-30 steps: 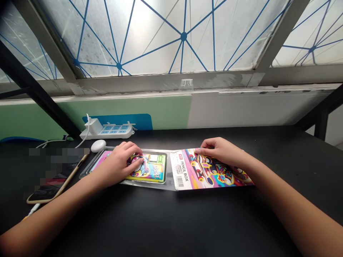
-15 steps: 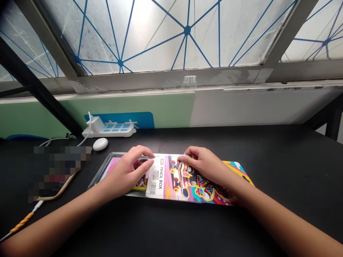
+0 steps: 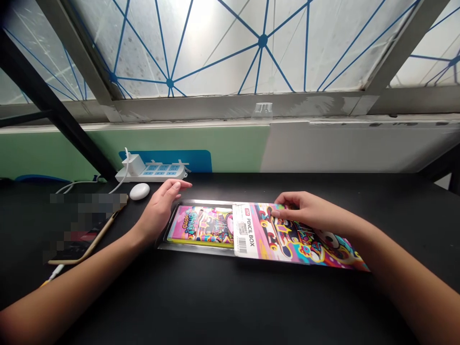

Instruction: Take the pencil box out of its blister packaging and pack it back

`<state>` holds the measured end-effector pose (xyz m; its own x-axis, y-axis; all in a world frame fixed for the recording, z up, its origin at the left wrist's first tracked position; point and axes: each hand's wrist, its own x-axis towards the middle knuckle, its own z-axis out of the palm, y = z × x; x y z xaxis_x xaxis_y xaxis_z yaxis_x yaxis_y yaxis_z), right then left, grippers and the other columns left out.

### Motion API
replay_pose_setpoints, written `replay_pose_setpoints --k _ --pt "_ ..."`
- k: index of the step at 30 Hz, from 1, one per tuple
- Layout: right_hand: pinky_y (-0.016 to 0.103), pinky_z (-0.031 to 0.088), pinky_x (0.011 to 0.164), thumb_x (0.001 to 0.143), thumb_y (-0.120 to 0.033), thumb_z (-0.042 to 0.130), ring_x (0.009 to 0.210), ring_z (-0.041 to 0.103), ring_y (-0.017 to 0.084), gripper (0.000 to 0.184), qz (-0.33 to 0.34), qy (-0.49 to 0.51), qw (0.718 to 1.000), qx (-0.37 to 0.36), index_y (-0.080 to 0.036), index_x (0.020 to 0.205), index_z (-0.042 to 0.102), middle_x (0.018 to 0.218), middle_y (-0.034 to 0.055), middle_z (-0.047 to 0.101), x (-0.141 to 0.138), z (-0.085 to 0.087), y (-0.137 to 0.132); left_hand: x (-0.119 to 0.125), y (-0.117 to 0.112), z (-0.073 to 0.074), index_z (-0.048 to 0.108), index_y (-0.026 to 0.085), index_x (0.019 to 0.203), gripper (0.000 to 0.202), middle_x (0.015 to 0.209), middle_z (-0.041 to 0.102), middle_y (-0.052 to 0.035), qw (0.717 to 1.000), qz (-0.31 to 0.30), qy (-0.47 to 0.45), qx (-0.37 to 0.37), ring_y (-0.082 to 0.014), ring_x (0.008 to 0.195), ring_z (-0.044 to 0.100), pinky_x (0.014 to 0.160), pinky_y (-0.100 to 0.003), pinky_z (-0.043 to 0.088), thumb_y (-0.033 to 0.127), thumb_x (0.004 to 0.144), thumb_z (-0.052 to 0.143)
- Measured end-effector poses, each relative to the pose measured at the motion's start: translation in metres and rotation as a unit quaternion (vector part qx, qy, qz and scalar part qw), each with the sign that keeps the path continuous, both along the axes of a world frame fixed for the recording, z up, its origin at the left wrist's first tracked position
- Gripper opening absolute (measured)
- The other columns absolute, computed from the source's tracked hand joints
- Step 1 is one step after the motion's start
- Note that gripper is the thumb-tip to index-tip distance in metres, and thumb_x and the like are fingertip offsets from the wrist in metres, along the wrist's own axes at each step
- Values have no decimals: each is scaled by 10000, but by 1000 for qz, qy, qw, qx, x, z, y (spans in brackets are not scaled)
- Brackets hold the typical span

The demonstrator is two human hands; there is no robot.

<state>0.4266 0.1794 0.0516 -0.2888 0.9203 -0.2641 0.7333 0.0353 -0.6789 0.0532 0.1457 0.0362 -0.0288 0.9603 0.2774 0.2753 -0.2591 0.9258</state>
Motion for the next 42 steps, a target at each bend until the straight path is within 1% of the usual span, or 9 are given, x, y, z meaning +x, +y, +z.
replay_pose_setpoints --k 3,8,12,24,28,30,33,38,42 --pt "328 519 677 746 -615 767 828 677 258 465 39 20 998 -41 -230 1004 738 932 64 753 -2 3 0 3 -2 -6 672 230 1070 390 1203 680 -62 999 -10 -52 1 -261 1200 586 1034 -395 420 497 1054 389" --pt "328 523 681 725 -647 757 843 692 271 484 23 -30 999 -5 -234 974 718 909 55 759 -18 3 -1 4 -3 -7 675 234 1040 414 1192 684 -72 995 -29 -99 11 -262 1220 584 1064 -416 405 478 1066 342" --pt "343 547 774 737 -685 721 944 710 289 553 26 -73 996 31 -258 1087 702 1068 58 766 -41 5 0 5 -3 -7 654 234 1072 442 1252 667 -84 992 -18 -122 30 -258 1229 578 1074 -422 409 514 1067 312" --pt "315 533 716 805 -642 695 938 707 268 507 132 -114 980 92 -228 1097 671 1136 92 743 -165 21 6 6 -4 -7 605 214 1097 510 1273 647 -109 990 -5 -139 14 -254 1220 579 1062 -414 417 562 1062 234" --pt "351 523 819 810 -598 727 986 697 266 498 160 -110 971 138 -224 1132 661 1176 88 726 -192 19 5 4 -2 -5 581 211 1116 301 1289 627 -102 990 -6 -141 -20 -238 1245 564 1091 -402 397 408 1035 368" --pt "428 484 931 842 -587 700 1041 680 291 513 152 -118 965 176 -219 1194 636 1242 109 696 -193 18 0 4 0 -5 558 204 1134 219 1304 611 -107 988 2 -144 -48 -235 1260 553 1098 -404 395 221 928 483" --pt "526 389 1038 904 -582 619 1126 637 329 499 127 -130 956 230 -213 1240 604 1316 133 650 -176 15 -11 4 3 -7 537 187 1145 425 1292 608 -129 984 16 -154 -86 -243 1245 563 1080 -432 419 49 750 466" --pt "523 415 1015 932 -658 513 1132 627 344 510 70 -145 952 262 -234 1189 633 1276 115 677 -116 7 -25 3 3 -6 595 202 1106 485 1220 659 -89 979 2 -167 -116 -215 1158 627 1046 -412 469 20 690 425" --pt "417 507 879 945 -676 474 1078 666 316 514 65 -132 967 207 -247 1155 663 1213 109 713 -82 1 -26 5 0 -5 604 211 1097 430 1239 668 -95 973 -22 -181 -138 -209 985 703 790 -342 585 55 721 466"
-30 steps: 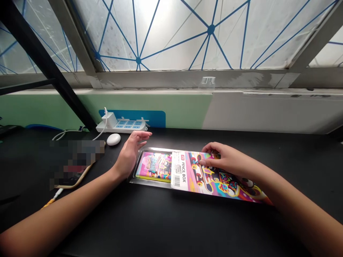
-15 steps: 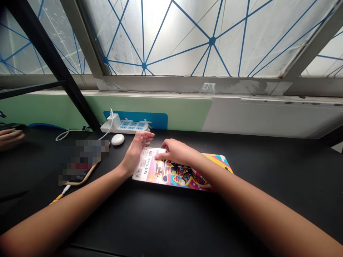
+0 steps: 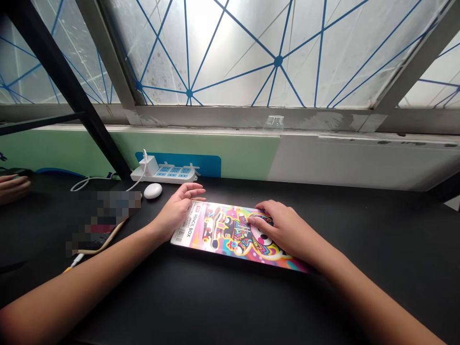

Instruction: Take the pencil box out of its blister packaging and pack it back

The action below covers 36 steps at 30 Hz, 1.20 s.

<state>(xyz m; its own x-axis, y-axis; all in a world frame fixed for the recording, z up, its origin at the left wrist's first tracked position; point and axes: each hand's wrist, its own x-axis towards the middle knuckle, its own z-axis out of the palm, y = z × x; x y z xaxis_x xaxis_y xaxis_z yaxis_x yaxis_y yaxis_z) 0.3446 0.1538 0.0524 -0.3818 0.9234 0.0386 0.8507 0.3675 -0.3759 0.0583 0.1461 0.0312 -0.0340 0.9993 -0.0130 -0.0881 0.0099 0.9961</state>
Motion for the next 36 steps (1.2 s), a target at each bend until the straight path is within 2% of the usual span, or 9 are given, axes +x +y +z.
replay_pose_setpoints --k 4,12,15,18,21,25,30,33,36 --pt "411 511 842 958 -660 450 1031 680 317 513 11 -7 1000 -4 -229 1144 658 1161 122 733 -1 2 -1 2 -1 -3 592 226 1100 358 1287 682 -88 999 -13 -19 -24 -127 666 694 550 -244 551 88 778 519" --pt "408 509 794 958 -619 476 967 688 311 459 13 -9 1000 22 -225 1106 660 1089 118 749 -6 3 -2 2 3 0 484 265 1284 489 1294 708 -126 993 22 -102 -63 -217 857 779 639 -309 614 92 847 618" --pt "413 516 803 935 -644 517 976 677 311 467 11 1 999 42 -223 1079 659 1075 114 741 -4 -1 0 3 1 3 474 251 1270 444 1321 698 -130 992 44 -83 -82 -189 737 767 583 -300 596 108 875 618" --pt "388 524 751 924 -635 559 904 676 286 415 5 9 997 80 -233 994 634 993 87 719 -3 -3 1 4 1 4 505 232 1188 287 1295 710 -122 994 52 -55 -78 -155 631 723 554 -295 576 215 926 622" --pt "383 527 731 942 -617 560 832 658 263 382 25 19 983 181 -236 943 588 950 78 672 -3 -1 -1 3 0 4 573 210 1041 158 1107 766 -81 999 34 -12 -6 -165 666 712 603 -291 569 357 984 559" --pt "398 529 780 978 -536 567 864 648 259 308 66 29 933 352 -230 945 570 1019 106 632 -8 6 -13 3 -5 8 653 197 925 422 915 763 -51 990 38 75 109 -188 717 692 669 -296 546 511 1041 396" --pt "362 537 754 990 -331 609 848 658 226 112 83 24 898 431 -244 929 574 1060 90 664 -20 14 -36 -6 -13 21 691 190 857 514 917 753 -83 966 27 88 241 -228 852 700 792 -344 538 511 1056 343" --pt "393 538 842 994 -251 590 882 657 235 89 108 -10 891 442 -242 905 593 1065 87 696 -26 13 -45 -22 -13 33 703 202 836 492 875 749 -90 918 -16 190 349 -247 858 699 810 -372 522 507 1042 377" --pt "442 522 901 984 -146 552 904 643 253 160 151 -68 889 428 -213 852 612 1081 113 704 -33 4 -46 -34 -11 45 716 209 873 382 863 760 -97 827 -77 335 444 -263 829 696 846 -405 497 460 1002 458"
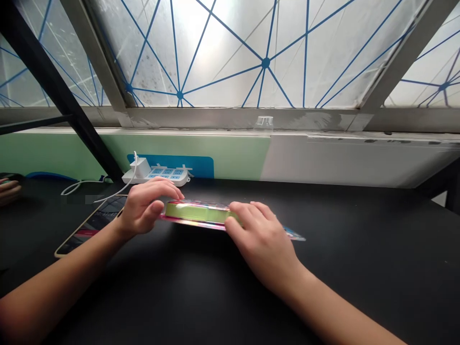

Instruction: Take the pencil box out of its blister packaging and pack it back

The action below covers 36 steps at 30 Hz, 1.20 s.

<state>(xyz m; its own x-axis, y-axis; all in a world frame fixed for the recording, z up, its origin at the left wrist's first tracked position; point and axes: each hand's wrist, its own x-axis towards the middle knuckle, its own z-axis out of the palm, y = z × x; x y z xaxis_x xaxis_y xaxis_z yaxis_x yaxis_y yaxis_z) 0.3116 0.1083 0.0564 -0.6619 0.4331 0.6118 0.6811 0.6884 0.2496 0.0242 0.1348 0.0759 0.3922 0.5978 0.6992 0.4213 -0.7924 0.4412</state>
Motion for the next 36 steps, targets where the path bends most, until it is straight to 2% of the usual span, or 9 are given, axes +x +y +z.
replay_pose_setpoints --k 2,5,9,12,18,26,31,34,36 --pt "447 530 864 973 -111 536 908 636 269 182 10 -40 999 -10 -193 842 631 1096 132 703 -7 -10 1 0 0 3 721 211 899 305 865 767 -96 996 -10 81 34 -266 814 700 871 -415 481 410 973 502" --pt "434 538 838 968 -96 529 962 631 287 179 38 -69 997 -12 -173 871 659 1132 151 701 -19 -23 2 10 -3 -2 726 212 1057 278 1017 773 -113 979 -14 203 8 -292 938 706 947 -427 455 425 933 597" --pt "423 534 863 981 -102 514 1025 624 286 184 84 -74 994 -20 -163 903 669 1140 150 698 -27 -30 -1 21 -4 -18 546 244 1440 637 1432 607 -153 951 15 291 -105 -369 1295 563 1071 -476 393 503 877 693" --pt "444 532 875 986 -142 532 1042 625 297 139 104 -63 991 -57 -162 926 656 1127 139 695 -26 -29 -3 21 -4 -26 489 244 1494 761 1428 588 -165 940 32 310 -142 -391 1260 563 1051 -503 401 557 840 717" --pt "471 534 910 984 -283 582 1082 628 295 109 93 31 968 -231 -188 1036 590 1207 145 672 -11 -26 3 21 -5 -25 439 223 1515 775 1372 589 -144 923 58 359 -127 -354 1214 560 1038 -491 413 540 854 689" --pt "528 492 1008 811 -620 726 1236 581 352 777 -31 32 926 -376 -222 1419 452 1400 160 583 22 -15 39 31 -9 -28 411 204 1531 821 1354 576 -154 906 112 398 -85 -345 1196 555 1012 -491 442 575 862 710" --pt "561 368 1134 766 -545 783 1318 512 348 867 -13 38 956 -291 -225 1472 394 1424 158 549 27 -10 39 35 -10 -31 396 191 1543 807 1372 538 -200 909 145 389 42 -379 1229 516 1018 -522 413 572 893 684" --pt "631 279 1162 794 -583 761 1287 545 349 711 -9 64 969 -237 -247 1357 486 1380 142 590 29 -8 40 36 -12 -32 385 198 1553 776 1384 515 -209 908 152 379 93 -382 1249 495 1041 -533 387 539 915 664" --pt "620 323 1131 829 -577 739 1226 589 336 567 -12 93 972 -215 -243 1244 543 1317 131 626 30 -7 42 37 -13 -32 383 202 1558 772 1382 506 -210 908 152 374 113 -388 1254 485 1054 -545 371 518 913 664"
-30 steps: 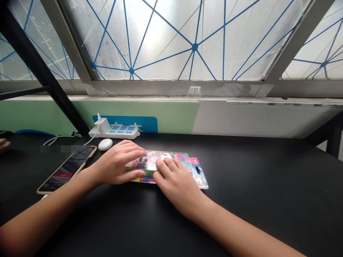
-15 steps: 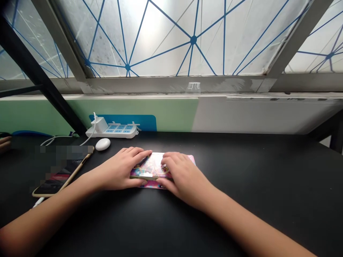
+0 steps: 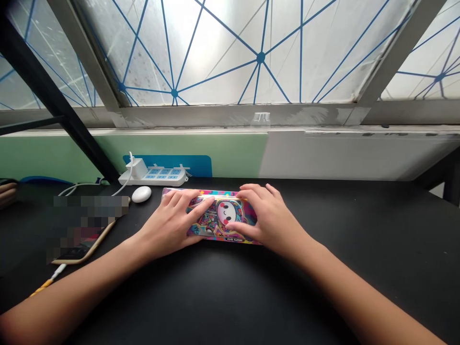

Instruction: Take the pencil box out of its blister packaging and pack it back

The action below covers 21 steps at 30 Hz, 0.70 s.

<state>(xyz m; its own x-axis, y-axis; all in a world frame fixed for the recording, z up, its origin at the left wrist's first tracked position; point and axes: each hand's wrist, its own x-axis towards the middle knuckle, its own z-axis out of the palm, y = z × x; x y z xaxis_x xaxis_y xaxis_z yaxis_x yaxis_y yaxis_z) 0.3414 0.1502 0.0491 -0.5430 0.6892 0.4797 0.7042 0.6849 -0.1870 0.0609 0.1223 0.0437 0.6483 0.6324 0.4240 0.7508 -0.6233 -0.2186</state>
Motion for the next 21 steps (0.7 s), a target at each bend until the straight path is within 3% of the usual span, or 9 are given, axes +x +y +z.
replay_pose_setpoints --k 4,10,17,19,21 --pt "495 479 974 858 -511 741 1092 635 294 428 2 48 999 -14 -234 1139 576 1189 106 661 0 3 2 2 -1 -1 390 205 1560 771 1376 504 -212 1000 -8 1 15 -395 1247 480 1063 -557 359 493 901 669" --pt "484 496 917 924 -448 669 1031 633 282 264 -13 92 994 -52 -243 1077 606 1110 84 653 -2 7 -2 4 -2 -3 381 232 1574 777 1389 513 -208 1000 -12 -5 21 -397 1262 483 1075 -565 353 498 901 666" --pt "429 562 894 913 -424 693 1077 629 280 361 8 93 995 -30 -234 1212 624 1170 106 599 -2 14 -10 -2 0 12 430 174 1544 819 1421 564 -204 998 -14 -29 53 -391 1286 510 1177 -669 178 702 926 530" --pt "418 573 871 916 -406 696 1066 631 281 402 7 75 997 -2 -233 1266 602 1178 110 597 -1 18 -16 -6 0 20 478 134 1496 759 1392 593 -205 996 2 -47 69 -382 1271 533 1169 -645 231 651 944 554" --pt "417 575 842 919 -378 696 1035 634 283 417 1 48 998 40 -225 1291 585 1176 118 602 -3 21 -23 -9 -1 27 562 100 1385 661 1275 657 -196 995 -5 -55 81 -354 1170 602 1103 -576 366 600 953 583"
